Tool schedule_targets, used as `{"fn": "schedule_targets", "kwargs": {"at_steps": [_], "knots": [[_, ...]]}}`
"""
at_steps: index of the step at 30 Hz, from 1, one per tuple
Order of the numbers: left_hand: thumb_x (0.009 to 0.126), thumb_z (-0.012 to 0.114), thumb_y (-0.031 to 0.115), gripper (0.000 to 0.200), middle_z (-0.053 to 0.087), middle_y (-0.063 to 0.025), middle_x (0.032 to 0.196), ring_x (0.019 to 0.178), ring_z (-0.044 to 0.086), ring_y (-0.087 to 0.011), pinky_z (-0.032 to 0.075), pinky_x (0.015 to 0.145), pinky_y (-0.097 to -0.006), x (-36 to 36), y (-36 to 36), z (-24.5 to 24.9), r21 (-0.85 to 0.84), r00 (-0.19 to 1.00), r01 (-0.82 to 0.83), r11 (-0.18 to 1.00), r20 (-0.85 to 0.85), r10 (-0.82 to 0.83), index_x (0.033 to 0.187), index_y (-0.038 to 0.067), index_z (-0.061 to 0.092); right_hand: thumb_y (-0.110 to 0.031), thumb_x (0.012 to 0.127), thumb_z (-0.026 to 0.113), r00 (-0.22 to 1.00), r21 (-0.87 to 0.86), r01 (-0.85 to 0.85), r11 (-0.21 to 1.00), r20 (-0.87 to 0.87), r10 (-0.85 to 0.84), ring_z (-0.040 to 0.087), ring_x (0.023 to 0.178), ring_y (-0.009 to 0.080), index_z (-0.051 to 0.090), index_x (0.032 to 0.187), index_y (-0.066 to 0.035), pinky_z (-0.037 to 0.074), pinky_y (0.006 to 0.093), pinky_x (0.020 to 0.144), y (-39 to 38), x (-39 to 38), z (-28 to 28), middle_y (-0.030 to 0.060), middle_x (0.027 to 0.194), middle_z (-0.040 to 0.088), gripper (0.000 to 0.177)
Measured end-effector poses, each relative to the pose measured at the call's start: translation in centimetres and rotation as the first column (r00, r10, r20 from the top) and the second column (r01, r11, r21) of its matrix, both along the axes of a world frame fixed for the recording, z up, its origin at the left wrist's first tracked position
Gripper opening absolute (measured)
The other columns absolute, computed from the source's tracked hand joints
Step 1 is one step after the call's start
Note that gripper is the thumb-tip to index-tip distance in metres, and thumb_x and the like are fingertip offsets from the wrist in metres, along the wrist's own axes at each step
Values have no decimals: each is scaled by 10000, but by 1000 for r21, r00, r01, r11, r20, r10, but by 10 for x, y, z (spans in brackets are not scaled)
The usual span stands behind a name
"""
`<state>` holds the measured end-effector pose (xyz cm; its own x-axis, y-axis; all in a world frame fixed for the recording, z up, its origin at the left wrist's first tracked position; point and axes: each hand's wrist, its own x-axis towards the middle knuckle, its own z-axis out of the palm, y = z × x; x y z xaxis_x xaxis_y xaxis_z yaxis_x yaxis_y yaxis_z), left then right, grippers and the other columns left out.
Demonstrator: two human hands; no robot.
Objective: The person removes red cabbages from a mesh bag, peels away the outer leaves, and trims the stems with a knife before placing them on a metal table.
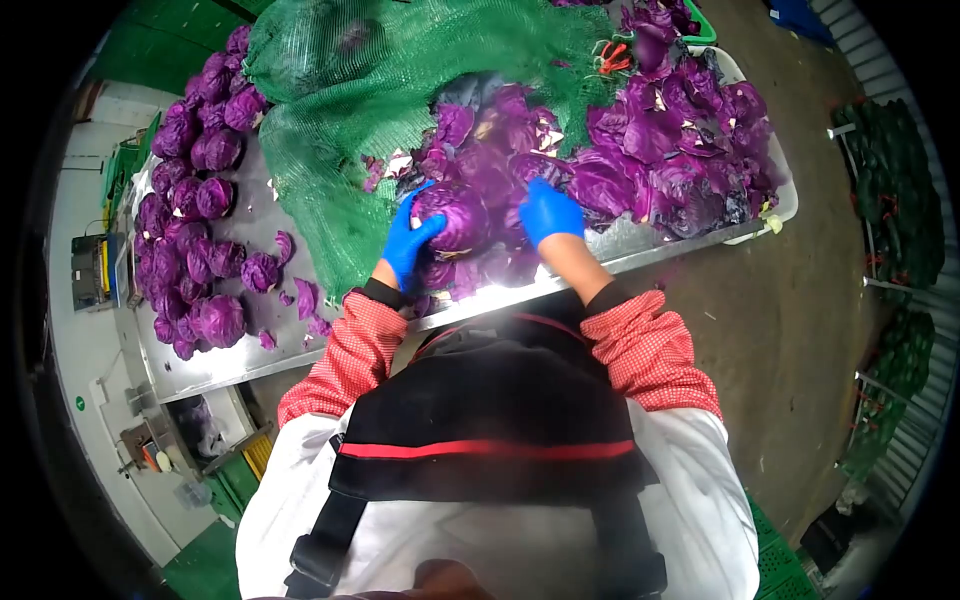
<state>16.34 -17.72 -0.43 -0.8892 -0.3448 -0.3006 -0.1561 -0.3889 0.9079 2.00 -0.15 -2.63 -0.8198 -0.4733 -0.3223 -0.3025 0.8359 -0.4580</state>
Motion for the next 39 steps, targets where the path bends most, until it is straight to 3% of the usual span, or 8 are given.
{"fn": "schedule_targets", "kwargs": {"at_steps": [3, 6, 10, 12, 17, 20, 29, 39], "knots": [[703, 756, 194, 780, 454, -135, 1285, 1156, 478, -291, 422, 959, -398, 8, -10, 21, 217, 1000, 7, 976, -5, -7, 1356, 117, 337, -286, 836, 543, 999, 119, -49, 992, -8, 51, 613, 852, 401, 522, 1128, -103, 481, 485, 715, 19, -27, -3, 219, 915, 634, 345], [683, 771, 236, 807, 425, -121, 1339, 1249, 393, -272, 323, 1045, -393, 0, -33, 27, -755, 923, 281, 593, 44, -382, 1361, 91, 357, -330, 842, 565, 983, -247, -126, 961, 100, 154, 619, 888, 371, 512, 1204, -155, 484, 458, 732, 10, -12, 48, 183, 984, 638, 405], [569, 830, 298, 908, 422, -164, 1323, 1250, 363, -333, 298, 1055, -416, -21, -10, 27, -949, 948, 64, 310, -40, -317, 1331, 71, 392, -478, 875, 482, 928, -330, -302, 894, 114, 355, 610, 931, 364, 435, 1314, -267, 476, 429, 791, -16, -1, 42, 175, 1054, 627, 489], [608, 824, 312, 841, 439, -167, 1300, 1180, 438, -303, 357, 1013, -386, -13, -6, 8, -894, 996, -74, 442, -43, 78, 1291, 34, 422, -492, 898, 426, 920, -252, -287, 924, 196, 339, 607, 928, 380, 412, 1330, -271, 476, 431, 786, -18, -2, 41, 199, 1033, 625, 486], [654, 821, 291, 851, 437, -167, 1257, 1141, 459, -241, 395, 973, -350, -4, 39, -22, -507, 956, -254, 823, -3, 293, 1313, 14, 359, -393, 917, 431, 921, -184, -355, 916, 99, 377, 615, 885, 381, 409, 1333, -245, 490, 450, 757, -16, 9, 45, 219, 995, 625, 442], [624, 840, 302, 843, 469, -162, 1247, 1117, 485, -236, 420, 948, -350, -19, 30, -17, -760, 970, -98, 642, 71, 231, 1280, 9, 399, -312, 921, 424, 922, -116, -387, 915, -19, 388, 602, 827, 394, 472, 1258, -173, 480, 470, 717, -6, 10, 45, 205, 971, 620, 367], [584, 854, 332, 820, 581, -163, 1112, 1017, 566, -239, 463, 893, -350, -48, 13, 2, -573, 962, 34, 819, 241, 128, 1220, -11, 466, -254, 886, 468, 900, -75, -373, 925, -272, 341, 616, 734, 390, 586, 884, -63, 492, 478, 628, -2, 1, 35, 186, 864, 633, 225], [573, 847, 370, 915, 468, -188, 1230, 1124, 478, -299, 395, 969, -392, -31, 18, -10, -769, 974, 78, 635, 196, 117, 1290, 15, 405, -432, 830, 548, 963, -156, -268, 951, -26, 267, 592, 951, 383, 500, 1219, -145, 474, 450, 793, -43, -21, 46, 221, 1061, 603, 485]]}}
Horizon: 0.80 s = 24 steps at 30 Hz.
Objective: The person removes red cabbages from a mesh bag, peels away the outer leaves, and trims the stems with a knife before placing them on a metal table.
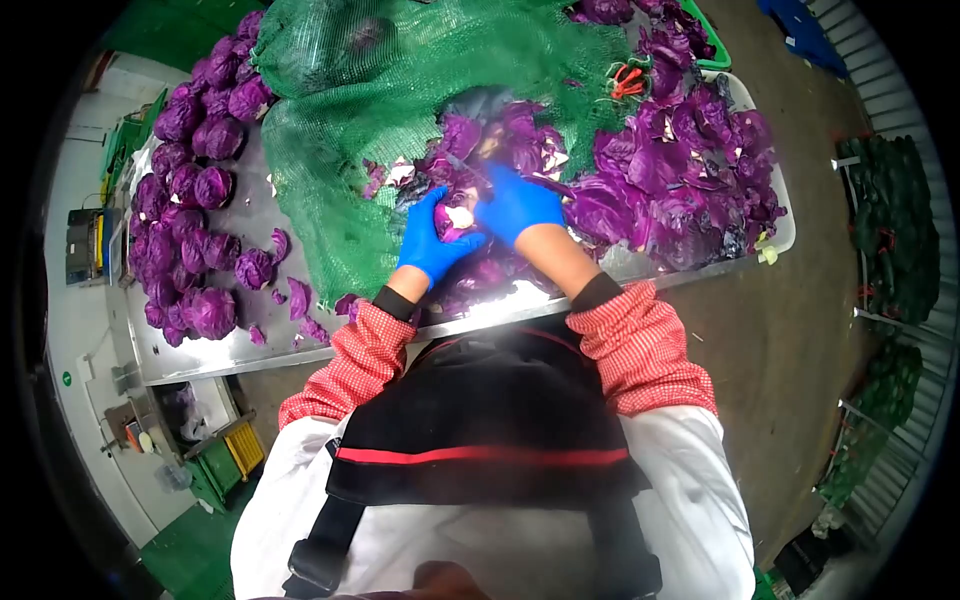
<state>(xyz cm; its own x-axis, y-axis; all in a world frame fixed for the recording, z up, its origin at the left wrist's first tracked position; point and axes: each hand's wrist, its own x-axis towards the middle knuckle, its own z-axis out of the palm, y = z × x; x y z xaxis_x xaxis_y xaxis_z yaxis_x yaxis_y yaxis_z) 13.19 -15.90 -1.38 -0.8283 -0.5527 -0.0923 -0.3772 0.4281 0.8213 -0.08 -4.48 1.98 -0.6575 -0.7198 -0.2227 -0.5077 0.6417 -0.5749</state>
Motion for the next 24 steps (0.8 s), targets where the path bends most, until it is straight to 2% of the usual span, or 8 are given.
{"fn": "schedule_targets", "kwargs": {"at_steps": [6, 7, 9, 11, 13, 18, 21, 24], "knots": [[575, 852, 312, 950, 412, -156, 1283, 1185, 417, -289, 330, 1029, -388, 30, 6, -6, 2, 958, 113, 994, -267, -108, 1327, 20, 350, -317, 848, 522, 997, 17, -31, 999, -70, 32, 593, 765, 419, 527, 1029, -114, 463, 502, 656, -5, -17, -58, 210, 831, 623, 272], [575, 854, 310, 972, 399, -154, 1306, 1212, 398, -285, 312, 1048, -385, 37, 4, -13, -149, 944, 146, 978, -274, -182, 1338, 14, 330, -319, 850, 517, 998, 16, -21, 1000, -66, 22, 594, 768, 417, 529, 1030, -114, 462, 502, 657, -4, -24, -65, 209, 837, 624, 273], [568, 855, 322, 998, 384, -153, 1328, 1238, 378, -285, 294, 1064, -383, 47, 8, -22, 3, 920, 96, 995, -381, -88, 1350, 19, 315, -429, 830, 542, 1000, 63, 1, 998, -19, 0, 591, 843, 411, 534, 1066, -117, 468, 476, 709, 0, -20, -71, 220, 907, 620, 392], [567, 855, 328, 1005, 379, -153, 1335, 1246, 374, -287, 290, 1068, -384, 53, 7, -21, 2, 953, 105, 995, -285, -100, 1355, 22, 312, -495, 816, 555, 996, 36, -12, 999, 87, 9, 589, 896, 408, 533, 1110, -114, 468, 460, 748, 4, -18, -62, 223, 962, 620, 481], [566, 854, 334, 1009, 374, -151, 1342, 1250, 372, -289, 287, 1071, -385, 44, 2, -13, -9, 955, 124, 992, -271, -121, 1358, 24, 311, -630, 764, 550, 968, -2, -82, 997, 236, 80, 563, 1060, 364, 436, 1311, -140, 446, 437, 878, 2, -11, -24, 209, 1148, 585, 742], [567, 849, 359, 1005, 368, -149, 1352, 1250, 373, -296, 288, 1071, -389, 42, 7, -6, 47, 939, 192, 980, -300, -169, 1354, 26, 320, -533, 827, 542, 867, -176, -319, 931, 343, 362, 576, 1045, 333, 516, 1250, -95, 449, 394, 880, -2, -20, -38, 211, 1142, 591, 609], [572, 844, 380, 1004, 370, -151, 1346, 1241, 378, -297, 293, 1065, -391, 39, 7, -5, 64, 936, 197, 978, -308, -169, 1350, 24, 321, -494, 846, 543, 844, -200, -230, 953, 447, 297, 589, 1008, 310, 549, 1213, -76, 448, 376, 875, 2, -20, -35, 200, 1119, 604, 556], [576, 839, 394, 996, 373, -155, 1336, 1231, 384, -298, 296, 1059, -392, 37, 6, -12, 114, 944, 156, 981, -311, -114, 1344, 19, 327, -419, 866, 497, 927, 6, -301, 953, 238, 291, 594, 919, 388, 565, 1131, -77, 465, 438, 795, -9, -17, -25, 238, 1011, 607, 438]]}}
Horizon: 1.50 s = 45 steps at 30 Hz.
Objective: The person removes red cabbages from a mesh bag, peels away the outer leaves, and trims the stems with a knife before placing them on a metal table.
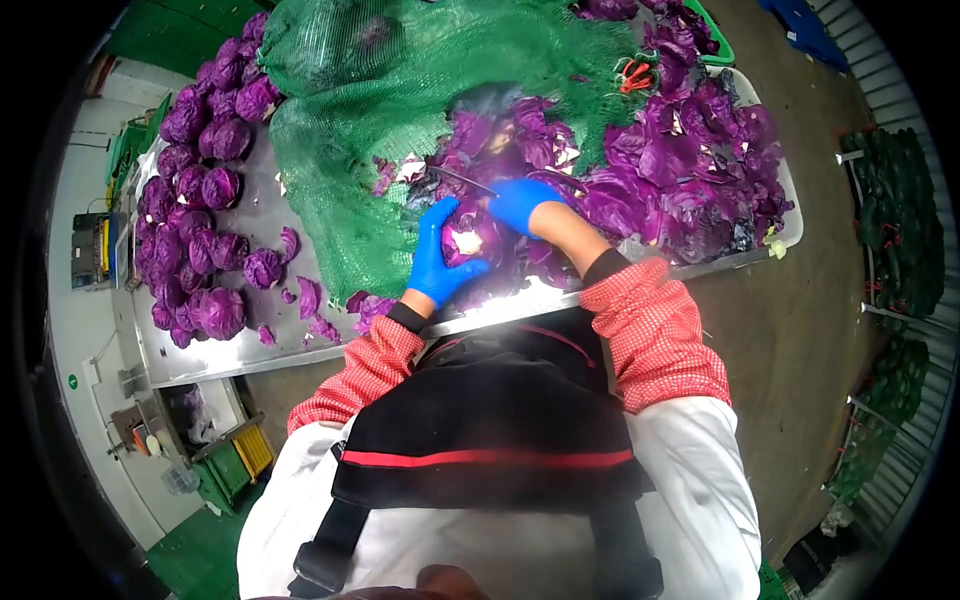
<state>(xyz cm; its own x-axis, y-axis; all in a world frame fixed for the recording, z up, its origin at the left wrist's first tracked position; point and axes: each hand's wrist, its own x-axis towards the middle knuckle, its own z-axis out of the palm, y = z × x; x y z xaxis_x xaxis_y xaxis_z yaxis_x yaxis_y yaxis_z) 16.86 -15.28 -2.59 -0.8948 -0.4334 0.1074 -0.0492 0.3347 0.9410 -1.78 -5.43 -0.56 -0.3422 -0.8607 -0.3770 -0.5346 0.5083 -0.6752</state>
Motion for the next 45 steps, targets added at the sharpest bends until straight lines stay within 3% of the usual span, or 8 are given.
{"fn": "schedule_targets", "kwargs": {"at_steps": [6, 10, 14, 20, 25, 28, 35, 45], "knots": [[593, 841, 361, 984, 381, -140, 1327, 1234, 377, -269, 298, 1056, -379, 6, -1, -15, -246, 999, -51, 968, -23, 47, 1349, 19, 313, -339, 842, 462, 974, 35, 152, 988, -178, -143, 574, 912, 425, 567, 1087, -89, 456, 492, 780, -8, 2, -27, 253, 999, 598, 366], [661, 800, 241, 873, 364, -95, 1308, 1146, 405, -215, 387, 968, -339, 7, -2, 4, 429, 986, -55, 902, -118, 116, 1351, 86, 287, -407, 835, 480, 903, 161, 400, 902, -239, -358, 575, 928, 419, 555, 1112, -77, 456, 483, 788, -3, 0, -43, 251, 1015, 602, 437], [681, 793, 207, 881, 365, -121, 1356, 1250, 366, -238, 275, 1070, -363, 10, -15, -13, 426, 993, -41, 904, -84, 85, 1373, 49, 271, -596, 781, 528, 933, 201, 349, 915, 14, -359, 545, 1077, 399, 421, 1301, -78, 431, 452, 902, -4, 15, -5, 243, 1184, 553, 742], [680, 790, 194, 878, 359, -123, 1373, 1250, 373, -236, 289, 1065, -358, 4, -14, 7, 532, 999, 18, 847, -53, 12, 1375, 59, 271, -416, 788, 566, 931, -1, 256, 967, 268, -246, 585, 989, 393, 426, 1288, -88, 464, 457, 821, 9, 25, 16, 247, 1063, 600, 615], [723, 731, 107, 779, 400, -112, 1330, 1222, 397, -222, 321, 1042, -345, -2, -29, -21, 148, 998, 61, 987, 4, -63, 1373, 79, 302, -249, 791, 529, 919, 93, 381, 920, -146, -366, 590, 920, 411, 477, 1194, -93, 474, 479, 773, 31, 33, -11, 255, 1013, 601, 436], [764, 705, 160, 701, 410, -116, 1283, 1166, 430, -242, 404, 974, -347, -8, -42, -24, 401, 999, 0, 916, 45, -20, 1342, 86, 316, -238, 792, 532, 881, 179, 426, 887, -303, -362, 597, 901, 412, 501, 1102, -87, 475, 489, 773, 44, 30, -22, 242, 1011, 606, 347], [807, 676, 154, 667, 427, -111, 1293, 1180, 431, -204, 353, 1010, -329, -10, -37, -14, 314, 991, -20, 949, 129, -21, 1366, 78, 320, -595, 755, 597, 877, -126, 458, 880, -96, -470, 576, 982, 413, 414, 1312, -119, 465, 457, 823, 34, 50, 33, 234, 1086, 600, 755], [743, 754, 195, 743, 428, -126, 1303, 1183, 435, -219, 347, 1019, -336, -15, -25, -23, 114, 997, -49, 992, 66, 42, 1344, 47, 344, -301, 775, 548, 889, 10, 444, 896, -134, -439, 595, 942, 395, 449, 1280, -134, 476, 462, 808, 36, 44, 15, 229, 1023, 616, 541]]}}
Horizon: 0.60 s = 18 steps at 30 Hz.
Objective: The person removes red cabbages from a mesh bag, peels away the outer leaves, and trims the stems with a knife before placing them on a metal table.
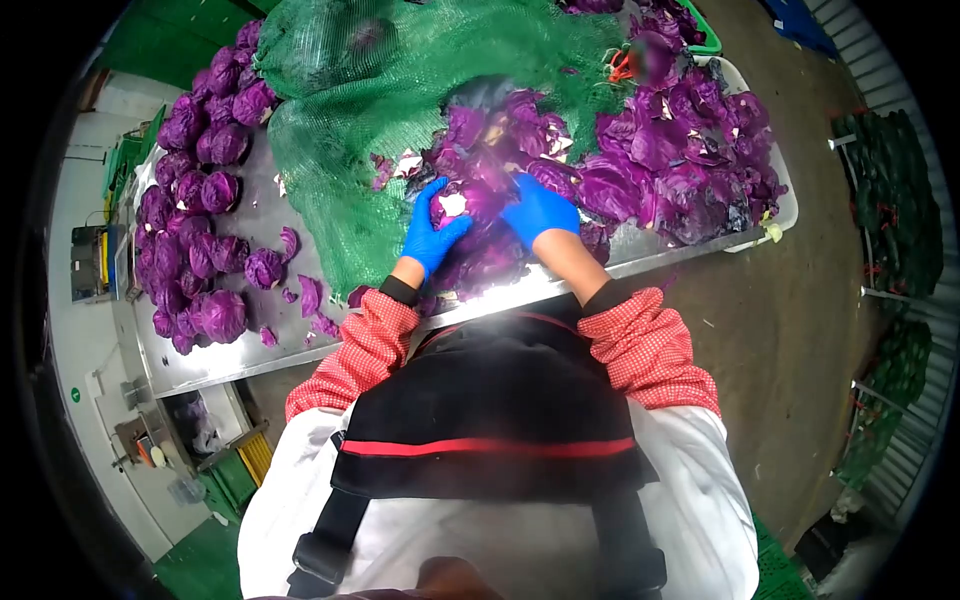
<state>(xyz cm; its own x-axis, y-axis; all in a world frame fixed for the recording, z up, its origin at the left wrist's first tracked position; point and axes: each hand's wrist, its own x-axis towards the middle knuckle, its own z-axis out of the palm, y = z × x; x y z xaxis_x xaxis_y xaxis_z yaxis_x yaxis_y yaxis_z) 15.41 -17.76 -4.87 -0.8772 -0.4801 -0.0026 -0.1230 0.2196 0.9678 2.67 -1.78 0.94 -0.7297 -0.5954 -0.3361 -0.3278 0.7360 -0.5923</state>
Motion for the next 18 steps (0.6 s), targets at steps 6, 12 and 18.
{"fn": "schedule_targets", "kwargs": {"at_steps": [6, 12, 18], "knots": [[754, 744, 206, 695, 458, -125, 1268, 1148, 462, -216, 367, 1000, -335, -3, -3, 8, 211, 995, -85, 974, 76, 70, 1326, 61, 375, -253, 779, 521, 995, 105, 66, 992, -82, -57, 593, 924, 400, 506, 1166, -106, 469, 486, 789, 17, -16, -36, 232, 1011, 611, 415], [764, 703, 207, 608, 491, -175, 1223, 1103, 488, -311, 371, 977, -396, -5, 12, 31, -472, 980, -185, 862, -20, 200, 1285, 53, 430, -543, 785, 591, 989, 58, 58, 997, 133, -66, 543, 1079, 377, 391, 1335, -101, 445, 432, 871, -5, 8, 23, 235, 1203, 533, 733], [777, 651, 225, 549, 484, -214, 1225, 1132, 457, -368, 361, 971, -449, -17, 23, 49, -750, 995, 96, 654, 46, -93, 1257, 42, 457, -410, 783, 632, 876, -291, 173, 941, 482, -12, 546, 1101, 321, 387, 1330, -54, 441, 391, 899, 9, 5, -36, 222, 1223, 527, 697]]}}
